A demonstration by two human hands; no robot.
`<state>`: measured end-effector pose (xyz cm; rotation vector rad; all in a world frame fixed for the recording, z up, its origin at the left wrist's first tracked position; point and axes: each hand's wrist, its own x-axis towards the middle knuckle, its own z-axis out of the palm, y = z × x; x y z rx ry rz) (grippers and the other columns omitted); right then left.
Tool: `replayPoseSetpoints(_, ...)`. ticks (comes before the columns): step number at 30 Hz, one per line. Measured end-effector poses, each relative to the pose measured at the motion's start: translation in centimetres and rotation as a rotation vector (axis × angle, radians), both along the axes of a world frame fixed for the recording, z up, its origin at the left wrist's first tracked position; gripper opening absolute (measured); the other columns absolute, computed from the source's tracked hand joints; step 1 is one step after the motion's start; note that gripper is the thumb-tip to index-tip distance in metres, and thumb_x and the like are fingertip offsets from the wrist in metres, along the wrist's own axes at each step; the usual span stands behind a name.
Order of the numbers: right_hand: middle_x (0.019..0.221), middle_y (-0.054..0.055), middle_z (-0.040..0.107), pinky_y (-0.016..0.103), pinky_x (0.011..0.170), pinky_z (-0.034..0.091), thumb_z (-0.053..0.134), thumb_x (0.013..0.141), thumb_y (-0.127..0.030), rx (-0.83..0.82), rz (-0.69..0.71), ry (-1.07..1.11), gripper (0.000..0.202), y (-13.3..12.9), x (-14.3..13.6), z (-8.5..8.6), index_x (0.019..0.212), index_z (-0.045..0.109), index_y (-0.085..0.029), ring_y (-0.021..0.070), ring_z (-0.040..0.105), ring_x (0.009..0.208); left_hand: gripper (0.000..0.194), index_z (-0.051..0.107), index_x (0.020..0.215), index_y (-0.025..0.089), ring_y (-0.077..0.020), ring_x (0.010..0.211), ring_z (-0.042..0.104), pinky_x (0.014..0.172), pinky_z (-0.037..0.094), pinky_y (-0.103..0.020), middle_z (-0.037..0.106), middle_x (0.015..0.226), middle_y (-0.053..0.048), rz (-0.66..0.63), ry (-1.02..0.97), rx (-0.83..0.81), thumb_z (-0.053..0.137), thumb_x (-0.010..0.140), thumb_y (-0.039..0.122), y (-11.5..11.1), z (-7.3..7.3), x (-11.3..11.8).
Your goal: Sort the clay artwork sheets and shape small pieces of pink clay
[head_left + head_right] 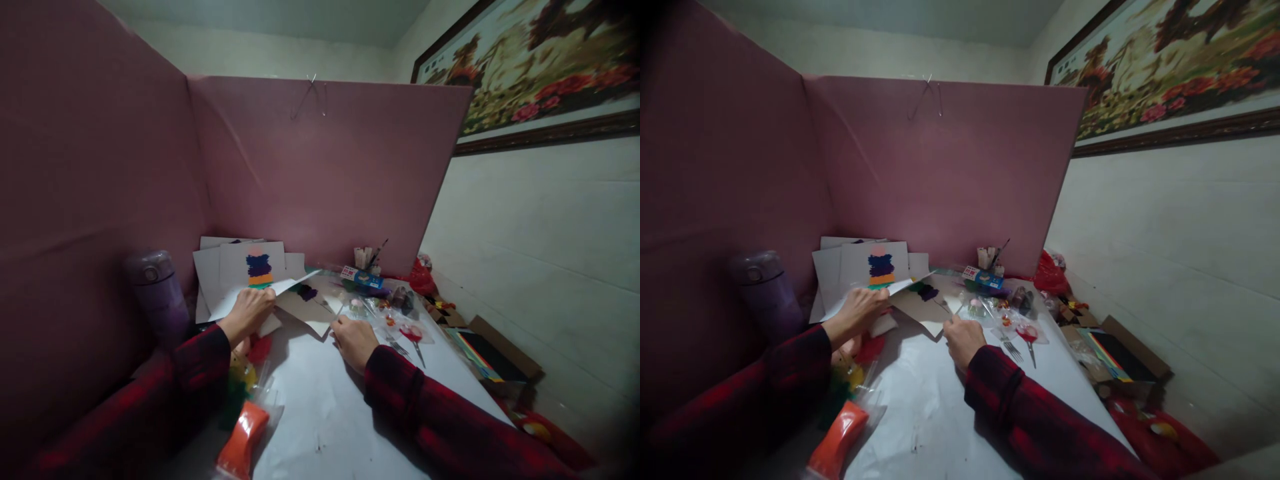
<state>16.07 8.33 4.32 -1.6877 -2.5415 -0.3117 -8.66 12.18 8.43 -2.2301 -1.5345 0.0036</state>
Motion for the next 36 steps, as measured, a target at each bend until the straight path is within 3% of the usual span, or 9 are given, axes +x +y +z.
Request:
replayPoseSetpoints(5, 0.112, 0.016, 0.057, 0.030, 0.058, 0.043, 0.033, 0.090, -0.007, 0.052, 0.046, -0.009, 0.037, 1.8, -1.9, -0.6, 0.122, 0.049, -0.013, 0.0215, 0.063, 0.082, 0.024, 0.057, 0.093, 0.008, -0.0283, 0.072, 0.068, 0.061, 0.046, -0.032, 0.066, 0.073, -0.017, 0.069, -0.022, 0.045, 0.034, 0.089, 0.009, 0.2, 1.4, -0.8)
replayPoseSetpoints(11, 0.100, 0.015, 0.061, 0.031, 0.066, 0.046, 0.034, 0.092, -0.011, 0.040, 0.151, 0.009, 0.028, 3.1, -5.5, -0.3, 0.106, 0.058, -0.012, 0.0229, 0.061, 0.088, 0.027, 0.056, 0.096, 0.007, -0.0285, 0.075, 0.067, 0.063, 0.045, -0.033, 0.066, 0.076, -0.019, 0.086, -0.025, 0.060, 0.031, 0.088, 0.006, -0.1, 2.1, -1.1)
replayPoseSetpoints(15, 0.099, 0.010, 0.063, 0.031, 0.067, 0.044, 0.040, 0.093, -0.026, 0.016, 0.176, 0.035, 0.025, 1.8, -6.4, 0.7, 0.101, 0.061, -0.018, 0.0212, 0.061, 0.088, 0.018, 0.059, 0.091, 0.010, -0.0253, 0.071, 0.066, 0.060, 0.043, -0.029, 0.065, 0.073, -0.016, 0.024, -0.001, -0.024, 0.041, 0.088, 0.011, -0.4, 0.5, -0.4)
replayPoseSetpoints(17, 0.100, 0.008, 0.063, 0.029, 0.066, 0.043, 0.043, 0.091, -0.032, 0.003, 0.166, 0.044, 0.024, 0.7, -5.5, 1.3, 0.097, 0.063, -0.020, 0.0201, 0.061, 0.089, 0.015, 0.060, 0.090, 0.009, -0.0242, 0.067, 0.066, 0.058, 0.041, -0.028, 0.065, 0.069, -0.014, 0.011, 0.008, -0.058, 0.045, 0.087, 0.012, -0.7, -0.5, -0.3)
replayPoseSetpoints(20, 0.095, 0.006, 0.066, 0.027, 0.063, 0.040, 0.045, 0.088, -0.025, -0.018, 0.097, 0.043, 0.021, -0.9, -2.1, 2.3, 0.090, 0.066, -0.021, 0.0182, 0.062, 0.085, 0.019, 0.058, 0.094, 0.009, -0.0235, 0.062, 0.064, 0.055, 0.038, -0.027, 0.063, 0.066, -0.012, 0.001, 0.005, -0.086, 0.051, 0.088, 0.025, -1.2, -0.9, -0.4)
replayPoseSetpoints(23, 0.088, 0.007, 0.069, 0.028, 0.062, 0.038, 0.047, 0.086, -0.020, -0.042, -0.080, 0.029, 0.021, -1.7, 2.8, 3.5, 0.083, 0.068, -0.019, 0.0194, 0.064, 0.082, 0.031, 0.058, 0.093, 0.011, -0.0234, 0.063, 0.062, 0.054, 0.035, -0.027, 0.063, 0.066, -0.010, -0.028, -0.006, -0.099, 0.055, 0.085, 0.041, -1.9, 0.6, -0.2)
replayPoseSetpoints(27, 0.087, 0.011, 0.071, 0.029, 0.062, 0.036, 0.047, 0.089, -0.030, -0.048, -0.285, 0.017, 0.026, -1.8, 7.4, 5.0, 0.082, 0.069, -0.019, 0.0233, 0.065, 0.084, 0.018, 0.059, 0.084, 0.014, -0.0224, 0.066, 0.062, 0.055, 0.032, -0.028, 0.063, 0.069, -0.010, -0.114, -0.016, -0.101, 0.049, 0.089, 0.029, -2.9, 2.3, 2.7)
replayPoseSetpoints(31, 0.091, 0.007, 0.072, 0.028, 0.062, 0.036, 0.040, 0.092, -0.037, 0.037, -0.422, 0.138, 0.031, -2.0, 7.6, 4.6, 0.093, 0.069, -0.026, 0.0222, 0.066, 0.084, 0.017, 0.061, 0.078, 0.015, -0.0217, 0.064, 0.061, 0.055, 0.033, -0.030, 0.062, 0.067, -0.009, -0.291, 0.029, -0.161, 0.046, 0.087, 0.014, -3.5, -0.1, 8.0)
replayPoseSetpoints(36, 0.095, 0.005, 0.070, 0.028, 0.066, 0.036, 0.038, 0.095, -0.033, 0.190, -0.392, 0.243, 0.031, -1.8, 7.1, 0.8, 0.096, 0.067, -0.024, 0.0189, 0.064, 0.083, 0.023, 0.061, 0.083, 0.010, -0.0215, 0.067, 0.060, 0.058, 0.036, -0.032, 0.062, 0.071, -0.012, -0.318, 0.085, -0.167, 0.042, 0.083, -0.002, -3.4, -4.4, 11.2)
